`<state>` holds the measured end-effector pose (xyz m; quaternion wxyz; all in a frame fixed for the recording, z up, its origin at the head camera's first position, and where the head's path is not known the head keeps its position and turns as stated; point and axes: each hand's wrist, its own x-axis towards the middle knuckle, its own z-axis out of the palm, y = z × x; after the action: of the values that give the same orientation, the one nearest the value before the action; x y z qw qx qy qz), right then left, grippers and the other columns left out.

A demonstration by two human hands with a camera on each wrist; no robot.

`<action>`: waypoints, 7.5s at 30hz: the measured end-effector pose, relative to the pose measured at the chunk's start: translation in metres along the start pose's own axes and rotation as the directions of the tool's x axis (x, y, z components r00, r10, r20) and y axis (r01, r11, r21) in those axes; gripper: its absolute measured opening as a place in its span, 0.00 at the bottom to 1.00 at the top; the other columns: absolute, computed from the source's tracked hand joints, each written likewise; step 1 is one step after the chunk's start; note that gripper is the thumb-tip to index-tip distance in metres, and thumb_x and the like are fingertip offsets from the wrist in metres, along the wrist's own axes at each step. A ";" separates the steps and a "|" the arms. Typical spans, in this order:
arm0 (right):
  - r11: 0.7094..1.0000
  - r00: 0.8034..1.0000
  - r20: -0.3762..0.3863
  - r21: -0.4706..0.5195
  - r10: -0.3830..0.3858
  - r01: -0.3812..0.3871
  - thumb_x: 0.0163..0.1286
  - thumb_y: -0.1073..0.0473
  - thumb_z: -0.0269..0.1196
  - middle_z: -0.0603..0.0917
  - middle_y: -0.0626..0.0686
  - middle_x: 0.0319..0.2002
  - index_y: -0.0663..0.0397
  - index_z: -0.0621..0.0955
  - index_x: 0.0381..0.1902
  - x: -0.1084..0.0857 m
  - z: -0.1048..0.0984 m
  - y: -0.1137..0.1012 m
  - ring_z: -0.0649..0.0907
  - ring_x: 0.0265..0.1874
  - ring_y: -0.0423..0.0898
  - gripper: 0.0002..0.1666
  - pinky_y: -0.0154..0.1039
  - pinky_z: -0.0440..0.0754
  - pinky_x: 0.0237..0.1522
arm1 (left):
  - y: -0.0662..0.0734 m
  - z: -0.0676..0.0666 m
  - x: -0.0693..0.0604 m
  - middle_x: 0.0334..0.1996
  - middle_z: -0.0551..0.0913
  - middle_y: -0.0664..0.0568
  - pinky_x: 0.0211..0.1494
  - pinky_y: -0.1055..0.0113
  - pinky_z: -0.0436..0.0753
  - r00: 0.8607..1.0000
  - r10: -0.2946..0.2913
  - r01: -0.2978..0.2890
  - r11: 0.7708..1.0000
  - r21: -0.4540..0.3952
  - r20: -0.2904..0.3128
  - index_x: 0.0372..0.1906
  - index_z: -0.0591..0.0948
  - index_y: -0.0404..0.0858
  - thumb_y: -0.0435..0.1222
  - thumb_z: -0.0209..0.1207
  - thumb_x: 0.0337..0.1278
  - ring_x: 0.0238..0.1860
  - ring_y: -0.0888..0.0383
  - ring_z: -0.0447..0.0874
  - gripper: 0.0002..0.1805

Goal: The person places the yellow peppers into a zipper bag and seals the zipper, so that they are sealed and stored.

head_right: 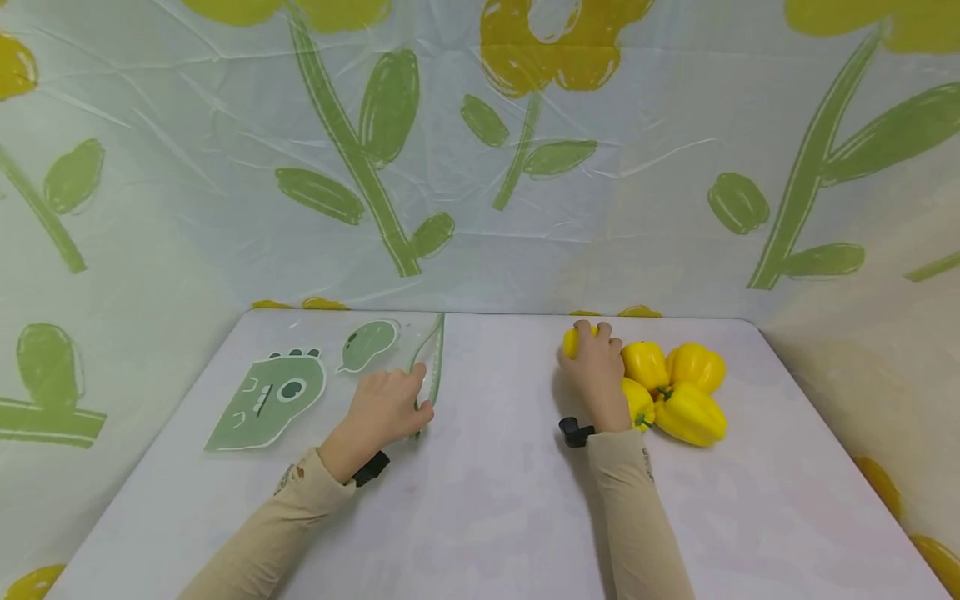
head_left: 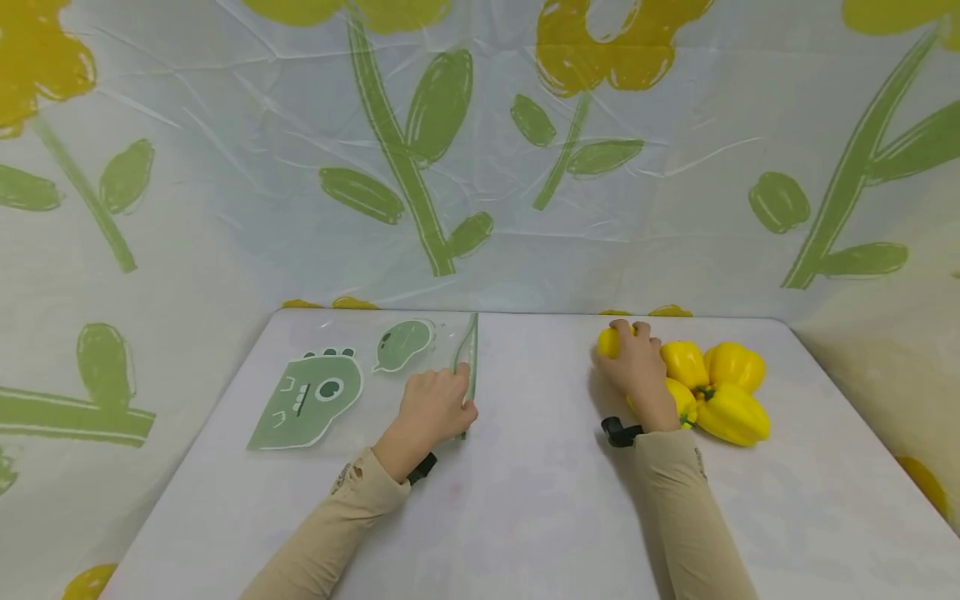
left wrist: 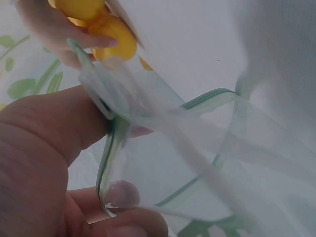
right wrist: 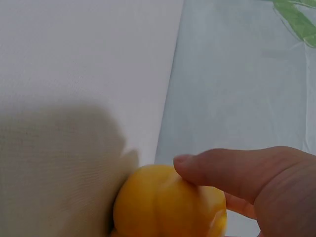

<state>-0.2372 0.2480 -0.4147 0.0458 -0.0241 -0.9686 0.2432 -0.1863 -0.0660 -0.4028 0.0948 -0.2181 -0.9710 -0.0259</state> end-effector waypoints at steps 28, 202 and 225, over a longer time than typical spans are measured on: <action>0.978 0.919 0.378 0.207 -0.113 0.035 0.63 0.46 0.66 0.69 0.68 0.63 0.53 0.66 0.70 -0.006 -0.007 -0.018 0.71 0.55 0.63 0.42 0.60 0.69 0.58 | -0.001 -0.004 -0.002 0.11 0.66 0.55 0.15 0.65 0.62 1.000 0.003 -0.003 1.000 -0.018 -0.006 0.37 0.76 0.37 0.41 0.63 0.52 0.12 0.59 0.61 0.13; 0.952 0.945 0.138 0.114 -0.298 0.284 0.50 0.56 0.78 0.76 0.66 0.57 0.68 0.70 0.65 -0.049 -0.069 0.035 0.76 0.49 0.59 0.48 0.58 0.72 0.50 | -0.006 -0.005 0.000 0.16 0.71 0.54 0.17 0.64 0.66 0.996 0.026 -0.019 0.996 -0.083 0.084 0.38 0.78 0.38 0.39 0.64 0.46 0.16 0.57 0.65 0.13; 0.452 0.912 0.245 0.889 -0.330 -0.075 0.55 0.75 0.64 0.73 0.57 0.58 0.62 0.66 0.68 0.022 0.050 -0.065 0.78 0.49 0.51 0.41 0.40 0.76 0.53 | -0.007 -0.007 0.001 0.16 0.71 0.55 0.16 0.65 0.66 0.995 0.028 -0.019 0.996 -0.089 0.098 0.42 0.78 0.38 0.39 0.64 0.47 0.14 0.58 0.65 0.16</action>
<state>-0.2657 0.1694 -0.4260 -0.1201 0.1256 -0.6883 0.7043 -0.1891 -0.0726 -0.3961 0.0373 -0.2346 -0.9697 -0.0567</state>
